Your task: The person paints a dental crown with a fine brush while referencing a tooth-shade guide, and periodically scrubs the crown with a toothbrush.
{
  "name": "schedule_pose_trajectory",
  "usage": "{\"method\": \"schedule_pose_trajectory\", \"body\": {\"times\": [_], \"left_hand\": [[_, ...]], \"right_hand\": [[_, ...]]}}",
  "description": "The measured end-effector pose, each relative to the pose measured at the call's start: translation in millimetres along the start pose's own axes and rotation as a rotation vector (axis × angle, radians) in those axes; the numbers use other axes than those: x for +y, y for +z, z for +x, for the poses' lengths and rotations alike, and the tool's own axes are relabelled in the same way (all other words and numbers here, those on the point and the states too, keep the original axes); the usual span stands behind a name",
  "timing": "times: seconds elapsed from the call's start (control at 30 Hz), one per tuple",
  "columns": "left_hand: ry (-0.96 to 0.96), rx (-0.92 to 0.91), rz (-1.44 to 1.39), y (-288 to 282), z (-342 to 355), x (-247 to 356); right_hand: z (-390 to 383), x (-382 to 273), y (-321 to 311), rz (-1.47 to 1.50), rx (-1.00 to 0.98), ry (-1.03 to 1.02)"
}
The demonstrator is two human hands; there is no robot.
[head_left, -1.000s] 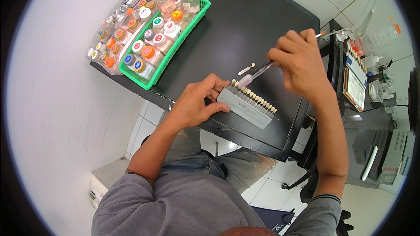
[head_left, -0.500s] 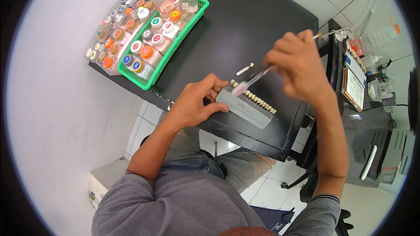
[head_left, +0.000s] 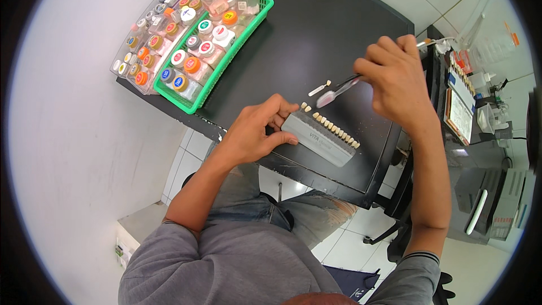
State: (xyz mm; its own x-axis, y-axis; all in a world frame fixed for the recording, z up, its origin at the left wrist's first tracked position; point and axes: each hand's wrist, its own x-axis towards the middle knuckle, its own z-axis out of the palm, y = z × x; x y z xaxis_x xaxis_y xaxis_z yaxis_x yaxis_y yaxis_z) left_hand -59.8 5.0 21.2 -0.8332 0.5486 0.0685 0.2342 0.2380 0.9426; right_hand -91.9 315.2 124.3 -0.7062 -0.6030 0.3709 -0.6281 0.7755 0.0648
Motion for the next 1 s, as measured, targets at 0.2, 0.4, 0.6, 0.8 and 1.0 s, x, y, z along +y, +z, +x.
{"method": "schedule_pose_trajectory", "body": {"times": [0.2, 0.4, 0.6, 0.8, 1.0], "left_hand": [[-0.011, -0.020, -0.003, -1.0, -1.5, -0.9], [-0.015, -0.019, -0.007, -1.2, -0.4, 0.3], [-0.043, 0.025, -0.045, -0.8, 0.8, -0.8], [-0.072, 0.123, -0.082, 2.3, 1.6, -4.6], [-0.097, 0.121, -0.119, 1.4, 4.1, -4.1]], "right_hand": [[3.4, -16.0, 7.2, 0.070, -0.019, -0.080], [3.4, -13.8, -6.7, 0.053, 0.020, -0.057], [3.8, -14.4, -8.5, -0.062, 0.108, 0.045], [-9.8, -29.1, -12.0, 0.306, -0.041, 0.214], [-14.8, 3.0, -5.4, 0.575, -0.364, 0.347]]}}
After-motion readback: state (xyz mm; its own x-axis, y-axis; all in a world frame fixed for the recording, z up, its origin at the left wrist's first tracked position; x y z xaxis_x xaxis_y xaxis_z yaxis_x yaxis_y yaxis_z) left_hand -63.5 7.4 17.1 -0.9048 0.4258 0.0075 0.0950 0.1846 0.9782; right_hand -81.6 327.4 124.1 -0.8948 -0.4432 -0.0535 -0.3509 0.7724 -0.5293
